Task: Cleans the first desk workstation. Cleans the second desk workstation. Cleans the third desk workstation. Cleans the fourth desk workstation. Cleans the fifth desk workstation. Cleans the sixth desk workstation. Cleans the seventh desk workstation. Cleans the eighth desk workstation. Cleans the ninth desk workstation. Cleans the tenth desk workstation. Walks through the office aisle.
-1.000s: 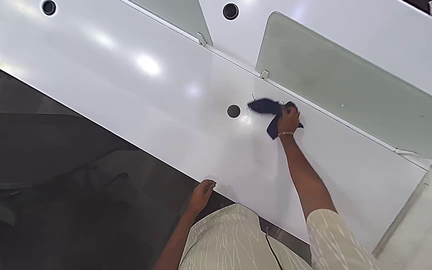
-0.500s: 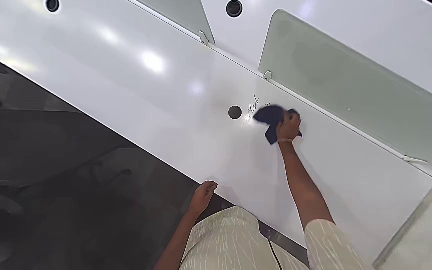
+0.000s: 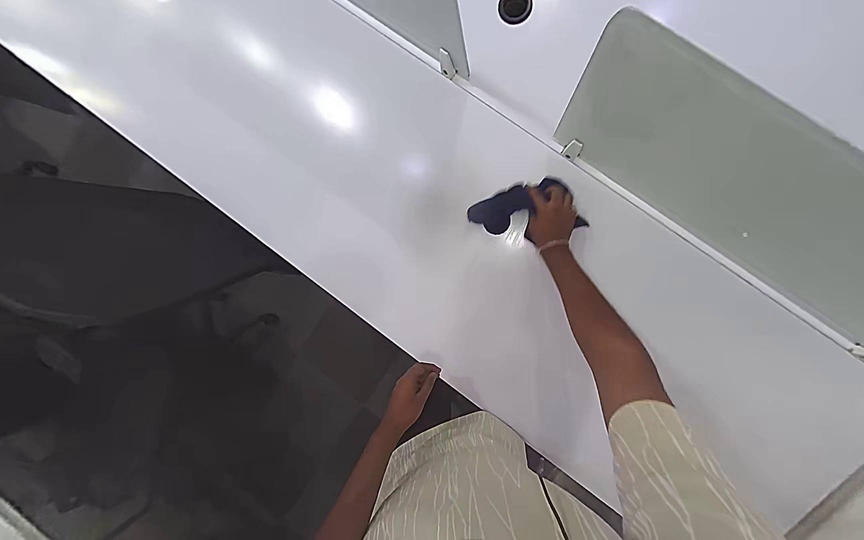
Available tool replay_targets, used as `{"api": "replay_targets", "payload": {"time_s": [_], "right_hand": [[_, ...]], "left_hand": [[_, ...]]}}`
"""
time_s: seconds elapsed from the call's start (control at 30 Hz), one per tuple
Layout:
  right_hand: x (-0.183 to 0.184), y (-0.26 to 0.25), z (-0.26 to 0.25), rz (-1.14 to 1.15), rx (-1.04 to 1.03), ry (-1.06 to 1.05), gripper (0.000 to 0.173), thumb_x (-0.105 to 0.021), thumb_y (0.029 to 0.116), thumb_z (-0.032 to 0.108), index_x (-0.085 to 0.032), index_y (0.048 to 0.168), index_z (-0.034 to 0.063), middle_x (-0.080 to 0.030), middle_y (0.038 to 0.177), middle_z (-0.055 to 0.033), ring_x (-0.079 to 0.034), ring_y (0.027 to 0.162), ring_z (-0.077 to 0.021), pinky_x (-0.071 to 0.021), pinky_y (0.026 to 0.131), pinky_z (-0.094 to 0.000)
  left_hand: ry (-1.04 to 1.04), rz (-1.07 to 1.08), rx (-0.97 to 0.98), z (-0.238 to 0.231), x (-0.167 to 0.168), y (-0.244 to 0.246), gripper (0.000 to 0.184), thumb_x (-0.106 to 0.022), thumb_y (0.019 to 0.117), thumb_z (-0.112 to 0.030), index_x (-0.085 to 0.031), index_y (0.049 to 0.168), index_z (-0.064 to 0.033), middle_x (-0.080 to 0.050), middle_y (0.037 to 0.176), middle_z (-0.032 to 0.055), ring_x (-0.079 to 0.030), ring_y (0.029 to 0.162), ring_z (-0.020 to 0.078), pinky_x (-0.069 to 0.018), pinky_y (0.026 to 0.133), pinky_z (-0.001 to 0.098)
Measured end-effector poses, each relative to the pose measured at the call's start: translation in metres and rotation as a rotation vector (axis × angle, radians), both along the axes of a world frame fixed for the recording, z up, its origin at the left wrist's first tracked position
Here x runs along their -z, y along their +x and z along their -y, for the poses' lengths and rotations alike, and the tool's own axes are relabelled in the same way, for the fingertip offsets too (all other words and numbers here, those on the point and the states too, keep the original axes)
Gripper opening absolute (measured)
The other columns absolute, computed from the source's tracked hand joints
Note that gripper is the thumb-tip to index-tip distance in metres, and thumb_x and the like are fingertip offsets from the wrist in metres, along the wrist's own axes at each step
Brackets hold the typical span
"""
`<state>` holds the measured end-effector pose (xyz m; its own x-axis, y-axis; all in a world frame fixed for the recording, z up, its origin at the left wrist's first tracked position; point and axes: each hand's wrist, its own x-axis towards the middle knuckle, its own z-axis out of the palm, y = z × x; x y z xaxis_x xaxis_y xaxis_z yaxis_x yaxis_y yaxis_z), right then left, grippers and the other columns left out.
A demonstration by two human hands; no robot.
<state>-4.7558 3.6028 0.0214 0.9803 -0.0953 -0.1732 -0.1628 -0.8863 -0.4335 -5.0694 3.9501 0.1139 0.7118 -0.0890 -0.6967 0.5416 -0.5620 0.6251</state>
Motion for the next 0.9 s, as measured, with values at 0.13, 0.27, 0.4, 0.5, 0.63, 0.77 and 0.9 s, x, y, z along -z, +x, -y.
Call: {"api": "replay_targets", "payload": {"time_s": [0.13, 0.27, 0.4, 0.5, 0.63, 0.77, 0.9], "right_hand": [[-0.007, 0.047, -0.007, -0.060, 0.256, -0.023, 0.045, -0.063, 0.0976, 0.026, -0.062, 0.142, 0.0274, -0.052, 0.145, -0.0222, -0.047, 0.134, -0.0490, -0.0464, 0.096, -0.0676], [-0.012, -0.077, -0.052, -0.067, 0.070, 0.015, 0.037, -0.064, 0.0965, 0.023, -0.067, 0.133, 0.0180, -0.058, 0.137, -0.0256, -0.054, 0.127, -0.0492, -0.0480, 0.096, -0.0689], [-0.010, -0.157, -0.056, -0.156, -0.184, 0.009, 0.050, -0.058, 0.0954, 0.014, -0.063, 0.139, 0.0381, -0.064, 0.132, -0.0184, -0.058, 0.123, -0.0442, -0.0490, 0.091, -0.0644], [-0.011, -0.090, -0.010, -0.133, -0.013, 0.007, 0.042, -0.058, 0.0994, 0.017, -0.063, 0.139, 0.0291, -0.059, 0.137, -0.0243, -0.055, 0.126, -0.0490, -0.0480, 0.095, -0.0689], [-0.018, 0.016, 0.032, -0.103, 0.407, -0.023, 0.044, -0.060, 0.1006, 0.029, -0.059, 0.143, 0.0184, -0.048, 0.148, -0.0262, -0.045, 0.136, -0.0506, -0.0451, 0.100, -0.0681], [-0.017, -0.026, -0.014, -0.141, 0.295, -0.029, 0.047, -0.056, 0.1021, 0.029, -0.056, 0.146, 0.0109, -0.049, 0.146, -0.0300, -0.049, 0.131, -0.0533, -0.0478, 0.097, -0.0676], [-0.027, -0.198, -0.112, -0.294, -0.072, 0.091, 0.042, -0.054, 0.0999, 0.014, -0.063, 0.140, 0.0206, -0.060, 0.138, -0.0239, -0.055, 0.127, -0.0483, -0.0482, 0.097, -0.0668]], "left_hand": [[0.009, 0.010, -0.015, -0.008, 0.003, -0.012, 0.025, -0.054, 0.1049, -0.021, -0.069, 0.115, -0.0045, -0.072, 0.108, 0.0078, -0.069, 0.096, 0.0115, -0.0581, 0.088, 0.0303], [0.000, -0.004, -0.008, -0.011, 0.006, -0.016, 0.024, -0.054, 0.1049, -0.022, -0.069, 0.115, -0.0057, -0.072, 0.108, 0.0070, -0.070, 0.097, 0.0120, -0.0582, 0.089, 0.0314], [-0.008, 0.002, -0.001, -0.009, 0.005, -0.011, 0.026, -0.054, 0.1053, -0.024, -0.069, 0.117, -0.0056, -0.071, 0.109, 0.0085, -0.069, 0.096, 0.0121, -0.0578, 0.088, 0.0316], [0.010, -0.013, 0.020, -0.009, 0.002, -0.005, 0.027, -0.055, 0.1054, -0.025, -0.069, 0.118, -0.0061, -0.071, 0.110, 0.0088, -0.070, 0.095, 0.0123, -0.0583, 0.088, 0.0318], [0.022, -0.014, -0.002, -0.013, -0.001, -0.014, 0.026, -0.054, 0.1052, -0.024, -0.068, 0.118, -0.0060, -0.071, 0.111, 0.0081, -0.070, 0.097, 0.0121, -0.0581, 0.088, 0.0310], [0.022, -0.033, -0.016, -0.020, 0.005, -0.030, 0.025, -0.055, 0.1050, -0.021, -0.068, 0.118, -0.0057, -0.072, 0.113, 0.0076, -0.069, 0.101, 0.0126, -0.0574, 0.092, 0.0330], [0.011, -0.051, -0.002, -0.027, 0.003, -0.036, 0.025, -0.055, 0.1048, -0.021, -0.068, 0.118, -0.0047, -0.072, 0.112, 0.0084, -0.069, 0.099, 0.0138, -0.0571, 0.091, 0.0329]]}}
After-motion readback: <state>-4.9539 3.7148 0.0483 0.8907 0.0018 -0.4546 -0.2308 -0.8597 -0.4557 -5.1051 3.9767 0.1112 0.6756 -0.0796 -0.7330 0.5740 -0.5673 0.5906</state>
